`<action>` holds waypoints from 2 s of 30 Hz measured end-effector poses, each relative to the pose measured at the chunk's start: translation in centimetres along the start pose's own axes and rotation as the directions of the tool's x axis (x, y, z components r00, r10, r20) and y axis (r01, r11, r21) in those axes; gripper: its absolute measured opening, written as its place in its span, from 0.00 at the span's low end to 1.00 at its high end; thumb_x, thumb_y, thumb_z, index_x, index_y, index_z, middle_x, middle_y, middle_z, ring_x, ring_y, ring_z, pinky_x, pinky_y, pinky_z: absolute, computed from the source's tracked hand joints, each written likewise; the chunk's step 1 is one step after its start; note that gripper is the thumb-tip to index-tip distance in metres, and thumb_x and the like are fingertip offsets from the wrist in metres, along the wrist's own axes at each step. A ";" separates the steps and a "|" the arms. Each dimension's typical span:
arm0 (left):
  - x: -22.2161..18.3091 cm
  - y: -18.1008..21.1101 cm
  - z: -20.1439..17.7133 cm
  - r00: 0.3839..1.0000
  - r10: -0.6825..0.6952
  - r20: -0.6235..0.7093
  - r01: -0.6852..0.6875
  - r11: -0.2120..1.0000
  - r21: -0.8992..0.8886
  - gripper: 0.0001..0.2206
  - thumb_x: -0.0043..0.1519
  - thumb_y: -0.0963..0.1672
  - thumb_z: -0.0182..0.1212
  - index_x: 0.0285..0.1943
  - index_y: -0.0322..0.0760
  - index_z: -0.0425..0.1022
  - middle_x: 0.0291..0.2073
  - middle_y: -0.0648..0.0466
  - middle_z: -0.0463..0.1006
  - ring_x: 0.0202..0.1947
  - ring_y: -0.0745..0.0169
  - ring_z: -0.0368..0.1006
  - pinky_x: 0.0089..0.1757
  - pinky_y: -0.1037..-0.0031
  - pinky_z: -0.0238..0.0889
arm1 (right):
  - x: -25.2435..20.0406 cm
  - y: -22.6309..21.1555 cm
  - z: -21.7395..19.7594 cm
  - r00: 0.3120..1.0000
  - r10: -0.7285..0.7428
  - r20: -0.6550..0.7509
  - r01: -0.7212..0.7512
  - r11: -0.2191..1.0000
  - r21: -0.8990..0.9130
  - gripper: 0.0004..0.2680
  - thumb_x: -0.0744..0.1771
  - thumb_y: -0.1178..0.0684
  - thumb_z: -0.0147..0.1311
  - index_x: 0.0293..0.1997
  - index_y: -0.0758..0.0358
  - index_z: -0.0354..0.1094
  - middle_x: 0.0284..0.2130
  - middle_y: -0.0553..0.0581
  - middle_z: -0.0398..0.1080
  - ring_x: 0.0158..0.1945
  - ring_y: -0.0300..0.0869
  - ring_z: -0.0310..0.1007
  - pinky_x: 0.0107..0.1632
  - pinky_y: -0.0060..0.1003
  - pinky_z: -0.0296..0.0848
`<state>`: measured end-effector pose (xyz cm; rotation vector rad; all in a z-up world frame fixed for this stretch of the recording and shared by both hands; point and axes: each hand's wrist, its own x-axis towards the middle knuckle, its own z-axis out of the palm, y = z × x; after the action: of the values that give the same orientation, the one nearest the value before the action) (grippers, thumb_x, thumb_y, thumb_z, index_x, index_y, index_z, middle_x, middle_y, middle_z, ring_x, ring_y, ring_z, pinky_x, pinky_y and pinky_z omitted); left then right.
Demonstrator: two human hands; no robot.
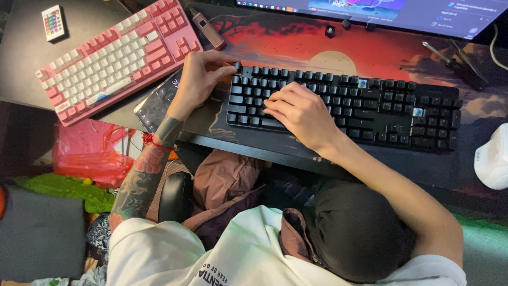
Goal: Installing keycaps onto a mechanical keyboard base.
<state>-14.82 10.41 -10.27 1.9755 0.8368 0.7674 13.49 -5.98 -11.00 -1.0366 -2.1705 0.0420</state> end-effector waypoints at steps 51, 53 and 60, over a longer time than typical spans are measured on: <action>-3.1 12.4 9.7 0.956 0.293 -0.023 -0.288 0.949 0.127 0.16 0.83 0.43 0.67 0.79 0.40 0.80 0.57 0.55 0.91 0.55 0.54 0.81 0.60 0.62 0.72 | 0.8 2.5 -13.6 0.861 0.428 0.274 -0.506 0.675 0.537 0.10 0.73 0.65 0.70 0.58 0.66 0.74 0.55 0.63 0.86 0.62 0.48 0.90 0.72 0.41 0.87; -2.6 11.8 11.3 0.964 0.262 -0.038 -0.263 0.964 -0.039 0.16 0.83 0.43 0.68 0.79 0.39 0.82 0.57 0.51 0.92 0.55 0.52 0.85 0.59 0.61 0.77 | 0.2 3.0 -13.0 0.895 0.391 0.212 -0.441 0.717 0.540 0.11 0.71 0.65 0.74 0.60 0.67 0.78 0.55 0.64 0.85 0.58 0.47 0.87 0.65 0.42 0.87; -0.2 9.6 14.0 0.995 0.096 -0.015 -0.088 0.827 -0.555 0.10 0.79 0.44 0.74 0.62 0.33 0.92 0.39 0.43 0.94 0.39 0.58 0.92 0.43 0.69 0.86 | -0.1 2.0 -13.5 0.955 0.292 0.056 -0.284 0.843 0.456 0.13 0.71 0.65 0.80 0.62 0.70 0.85 0.53 0.63 0.82 0.49 0.46 0.86 0.53 0.40 0.86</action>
<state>-1.75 -0.23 -8.49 1.4955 0.4363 0.9302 23.19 -8.19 -1.70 -1.0596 -1.8370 0.6575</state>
